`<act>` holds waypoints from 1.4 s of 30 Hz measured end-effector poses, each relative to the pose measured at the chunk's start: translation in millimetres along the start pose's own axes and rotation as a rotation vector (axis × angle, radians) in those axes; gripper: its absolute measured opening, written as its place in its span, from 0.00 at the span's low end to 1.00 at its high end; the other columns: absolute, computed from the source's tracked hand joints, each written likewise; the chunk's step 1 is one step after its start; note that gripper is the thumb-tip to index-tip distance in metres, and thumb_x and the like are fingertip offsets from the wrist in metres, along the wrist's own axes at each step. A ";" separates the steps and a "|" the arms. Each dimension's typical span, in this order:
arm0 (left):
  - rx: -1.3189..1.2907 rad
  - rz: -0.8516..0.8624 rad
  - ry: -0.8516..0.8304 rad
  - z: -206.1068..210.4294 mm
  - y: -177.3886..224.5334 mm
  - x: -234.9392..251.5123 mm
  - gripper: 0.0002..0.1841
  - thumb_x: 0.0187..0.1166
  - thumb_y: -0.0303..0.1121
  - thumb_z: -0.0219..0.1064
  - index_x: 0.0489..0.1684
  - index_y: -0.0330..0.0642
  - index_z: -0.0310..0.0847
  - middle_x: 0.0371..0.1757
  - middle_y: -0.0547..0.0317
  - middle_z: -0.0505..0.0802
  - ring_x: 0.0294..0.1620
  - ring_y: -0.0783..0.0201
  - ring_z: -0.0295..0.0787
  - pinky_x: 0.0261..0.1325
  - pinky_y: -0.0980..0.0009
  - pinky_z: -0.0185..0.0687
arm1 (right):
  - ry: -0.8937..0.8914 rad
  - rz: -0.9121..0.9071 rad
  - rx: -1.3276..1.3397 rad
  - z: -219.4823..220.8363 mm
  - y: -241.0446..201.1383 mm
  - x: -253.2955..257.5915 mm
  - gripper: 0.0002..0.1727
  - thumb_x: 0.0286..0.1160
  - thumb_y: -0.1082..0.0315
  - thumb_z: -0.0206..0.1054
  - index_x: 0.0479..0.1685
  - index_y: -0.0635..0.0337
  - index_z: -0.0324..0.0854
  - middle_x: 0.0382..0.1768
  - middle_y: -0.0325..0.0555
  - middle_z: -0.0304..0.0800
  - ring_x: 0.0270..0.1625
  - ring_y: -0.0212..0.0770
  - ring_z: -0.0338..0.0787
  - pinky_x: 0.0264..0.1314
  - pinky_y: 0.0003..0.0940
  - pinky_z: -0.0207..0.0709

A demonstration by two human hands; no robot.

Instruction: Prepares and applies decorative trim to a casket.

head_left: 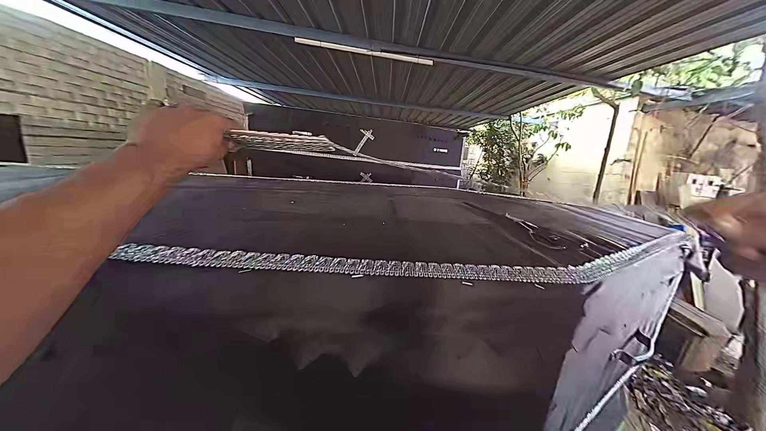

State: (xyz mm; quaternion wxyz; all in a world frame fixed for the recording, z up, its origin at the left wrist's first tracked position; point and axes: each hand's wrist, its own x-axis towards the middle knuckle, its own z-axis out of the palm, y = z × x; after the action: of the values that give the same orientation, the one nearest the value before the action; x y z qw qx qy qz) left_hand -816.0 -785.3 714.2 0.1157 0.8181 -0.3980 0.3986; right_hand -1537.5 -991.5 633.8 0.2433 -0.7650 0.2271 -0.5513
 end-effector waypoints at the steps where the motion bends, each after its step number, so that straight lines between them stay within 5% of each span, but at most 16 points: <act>1: 0.049 0.004 -0.082 14.6 -14.4 7.8 0.13 0.78 0.34 0.74 0.59 0.51 0.89 0.53 0.36 0.93 0.58 0.27 0.87 0.51 0.24 0.78 | -0.108 -0.037 -0.017 6.2 7.4 36.0 0.10 0.81 0.65 0.63 0.49 0.55 0.89 0.15 0.31 0.76 0.11 0.21 0.66 0.12 0.17 0.60; 2: 0.100 0.026 -0.210 26.9 -27.7 11.3 0.16 0.76 0.31 0.75 0.61 0.48 0.88 0.54 0.36 0.93 0.58 0.29 0.88 0.54 0.26 0.79 | -0.270 -0.050 -0.061 13.6 11.9 71.2 0.12 0.86 0.65 0.63 0.56 0.58 0.88 0.18 0.32 0.78 0.13 0.21 0.67 0.12 0.17 0.59; 4: 0.251 0.030 -0.521 35.5 -34.6 13.5 0.23 0.66 0.26 0.80 0.63 0.40 0.85 0.54 0.39 0.92 0.58 0.36 0.88 0.61 0.35 0.79 | -0.258 0.096 -0.314 66.6 -11.2 114.3 0.09 0.83 0.66 0.66 0.50 0.57 0.91 0.16 0.38 0.77 0.10 0.27 0.65 0.10 0.22 0.58; 6: 0.389 -0.029 -0.646 26.8 -20.6 3.5 0.17 0.66 0.24 0.79 0.54 0.38 0.89 0.46 0.41 0.92 0.50 0.40 0.90 0.51 0.40 0.82 | -0.430 0.203 -0.485 106.2 -15.8 146.5 0.10 0.83 0.63 0.68 0.52 0.56 0.91 0.20 0.41 0.81 0.13 0.30 0.67 0.14 0.25 0.61; 10: 0.174 0.062 -0.015 -4.2 21.5 3.3 0.22 0.67 0.26 0.77 0.63 0.44 0.87 0.64 0.24 0.84 0.66 0.18 0.77 0.53 0.18 0.73 | -0.727 0.162 -0.463 147.6 -15.6 174.0 0.13 0.78 0.65 0.73 0.57 0.55 0.90 0.24 0.43 0.87 0.13 0.30 0.70 0.14 0.24 0.64; 14: -0.261 0.427 0.121 -74.7 166.1 -16.5 0.19 0.87 0.44 0.64 0.70 0.49 0.84 0.56 0.38 0.91 0.59 0.33 0.88 0.57 0.26 0.77 | -0.735 0.121 -0.360 170.1 -28.0 170.1 0.12 0.78 0.67 0.72 0.57 0.57 0.90 0.25 0.41 0.87 0.14 0.28 0.69 0.14 0.21 0.61; 16: -0.544 0.459 -0.038 -99.1 252.2 -34.2 0.24 0.88 0.59 0.54 0.67 0.58 0.86 0.47 0.54 0.93 0.45 0.53 0.91 0.47 0.40 0.83 | -0.725 0.094 -0.278 170.5 -34.0 164.8 0.12 0.79 0.68 0.71 0.58 0.57 0.89 0.27 0.40 0.87 0.14 0.27 0.69 0.14 0.20 0.61; 20: -1.157 0.487 -0.483 -114.7 370.8 -54.4 0.38 0.85 0.70 0.42 0.68 0.48 0.82 0.59 0.55 0.91 0.62 0.61 0.88 0.66 0.54 0.81 | -0.659 0.040 0.062 152.4 -35.9 154.5 0.06 0.80 0.73 0.63 0.40 0.58 0.86 0.19 0.39 0.81 0.10 0.24 0.69 0.09 0.16 0.63; 22: -1.425 0.494 -0.562 -115.5 397.7 -55.4 0.37 0.85 0.69 0.45 0.59 0.43 0.83 0.41 0.53 0.94 0.39 0.62 0.95 0.44 0.65 0.92 | -0.648 0.046 0.225 132.0 -26.1 154.4 0.10 0.81 0.73 0.61 0.30 0.58 0.81 0.16 0.38 0.77 0.09 0.24 0.68 0.08 0.17 0.61; 24: -1.464 0.565 -0.529 -122.6 402.1 -54.0 0.29 0.88 0.63 0.48 0.37 0.45 0.79 0.18 0.62 0.80 0.12 0.71 0.74 0.14 0.78 0.71 | -0.737 0.041 0.311 104.1 -15.9 157.3 0.08 0.84 0.69 0.63 0.34 0.56 0.80 0.19 0.37 0.79 0.10 0.23 0.68 0.09 0.15 0.63; 25: -1.442 0.599 -0.493 -127.7 398.1 -50.1 0.24 0.89 0.56 0.53 0.37 0.46 0.82 0.14 0.65 0.74 0.08 0.74 0.65 0.10 0.81 0.61 | -0.803 0.036 0.339 90.4 -10.5 157.9 0.06 0.85 0.67 0.63 0.39 0.56 0.81 0.21 0.37 0.80 0.11 0.22 0.68 0.09 0.15 0.64; 28: -1.275 0.590 -0.302 -140.7 377.2 -33.4 0.09 0.81 0.38 0.68 0.32 0.49 0.90 0.09 0.68 0.72 0.06 0.78 0.59 0.07 0.83 0.53 | -1.015 -0.012 0.328 49.2 11.2 155.2 0.12 0.85 0.66 0.61 0.60 0.57 0.81 0.20 0.34 0.76 0.12 0.21 0.71 0.11 0.14 0.67; 32: -0.870 0.389 -0.201 -144.0 336.9 -11.1 0.10 0.80 0.36 0.71 0.26 0.51 0.92 0.11 0.64 0.78 0.08 0.74 0.61 0.11 0.78 0.52 | -0.968 -0.013 0.218 -27.0 49.6 150.9 0.21 0.81 0.67 0.58 0.72 0.52 0.80 0.15 0.32 0.69 0.10 0.20 0.68 0.10 0.14 0.65; 35: -0.669 0.248 -0.204 -127.0 308.0 4.4 0.09 0.79 0.33 0.72 0.27 0.46 0.93 0.12 0.61 0.79 0.09 0.71 0.64 0.13 0.74 0.56 | -0.950 0.024 0.244 -83.8 96.8 168.3 0.15 0.78 0.66 0.63 0.61 0.51 0.86 0.13 0.34 0.72 0.10 0.21 0.70 0.10 0.16 0.68; 38: -0.212 0.200 -0.156 -108.2 277.1 25.7 0.11 0.78 0.37 0.74 0.22 0.48 0.93 0.14 0.60 0.84 0.17 0.60 0.79 0.26 0.50 0.76 | -0.880 0.027 0.138 -113.2 132.0 185.5 0.12 0.76 0.60 0.70 0.54 0.48 0.89 0.17 0.34 0.78 0.13 0.23 0.76 0.15 0.18 0.75; 42: 0.091 -0.045 -0.147 -100.7 270.4 35.2 0.12 0.77 0.46 0.75 0.32 0.49 0.94 0.30 0.44 0.92 0.39 0.37 0.90 0.41 0.29 0.79 | -0.728 0.009 0.015 -103.1 150.3 211.8 0.08 0.74 0.71 0.66 0.42 0.57 0.91 0.13 0.39 0.78 0.12 0.27 0.74 0.12 0.18 0.68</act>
State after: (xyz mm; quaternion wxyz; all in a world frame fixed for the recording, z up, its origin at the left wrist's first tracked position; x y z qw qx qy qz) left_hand -1060.6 -931.5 771.8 0.0577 0.8583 -0.3686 0.3523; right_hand -1586.5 -1251.4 723.7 0.3162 -0.9083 0.1252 -0.2435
